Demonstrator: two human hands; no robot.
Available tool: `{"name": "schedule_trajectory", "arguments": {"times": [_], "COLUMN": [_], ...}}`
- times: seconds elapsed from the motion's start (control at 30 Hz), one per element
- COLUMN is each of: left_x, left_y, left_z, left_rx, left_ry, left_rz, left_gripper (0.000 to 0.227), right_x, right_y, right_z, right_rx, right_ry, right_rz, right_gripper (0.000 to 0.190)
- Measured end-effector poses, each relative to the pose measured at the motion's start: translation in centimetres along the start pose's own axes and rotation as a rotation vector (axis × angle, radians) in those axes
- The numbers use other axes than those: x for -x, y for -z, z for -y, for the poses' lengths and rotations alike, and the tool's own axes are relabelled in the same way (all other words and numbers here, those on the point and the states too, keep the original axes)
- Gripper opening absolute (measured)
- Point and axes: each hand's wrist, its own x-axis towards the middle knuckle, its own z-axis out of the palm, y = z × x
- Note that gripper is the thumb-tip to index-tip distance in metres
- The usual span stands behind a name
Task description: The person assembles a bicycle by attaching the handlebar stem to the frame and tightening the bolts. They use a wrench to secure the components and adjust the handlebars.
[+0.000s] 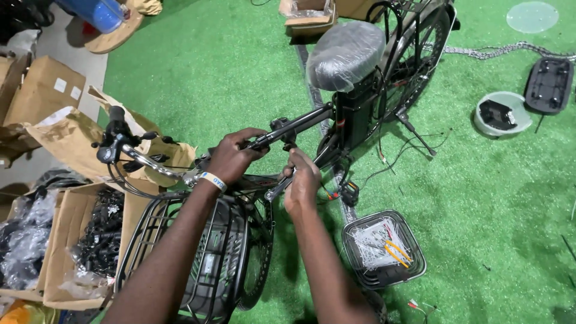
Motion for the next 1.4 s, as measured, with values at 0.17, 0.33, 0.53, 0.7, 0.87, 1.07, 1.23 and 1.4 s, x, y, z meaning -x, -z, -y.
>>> {"name": "schedule_trajectory", "arguments": {"times": [0.17, 0.33, 0.53, 0.7, 0.87, 1.07, 1.23, 1.4], "left_x": [-0.3, 1.3, 1.7, 1.7, 1.3, 1.3, 1.6, 1.6], "left_y": [-0.5, -0.8, -1.3, -1.4, -1.4, -1.2, -1.1, -0.9], "left_z": [-0.6, -4.0, -5.1, -5.3, -4.9, -5.1, -5.8, -5.8], "left_rx": [-0.124, -0.152, -0.119, -0.110, -0.136, -0.112, -0.089, -0.086], "left_ry": [0.137, 0.200, 0.236, 0.231, 0.242, 0.250, 0.232, 0.227], "left_rz": [0.007, 0.010, 0.031, 0.033, 0.034, 0.027, 0.021, 0.029], "left_gripper": [0.047, 0.047, 0.050, 0.051, 0.051, 0.051, 0.050, 0.051], "right_x": [0.0, -0.5, -0.8, 0.7, -0.1, -0.4, 1.0, -0.3], "right_y": [-1.0, -0.8, -0.5, -1.1, -1.0, -1.5, -2.5, -1.6], "right_z": [0.3, -0.4, -0.9, -0.4, -1.2, -1.2, 0.0, 0.6], "right_rx": [0.017, 0.069, 0.056, 0.057, 0.082, 0.093, 0.143, 0.004], "right_ry": [0.048, 0.136, 0.188, 0.243, 0.295, 0.312, 0.317, 0.182], "right_rz": [-0.076, -0.115, -0.151, -0.145, -0.150, -0.156, -0.151, -0.103], "right_gripper": [0.025, 0.040, 0.037, 0.036, 0.041, 0.028, 0.025, 0.018]}}
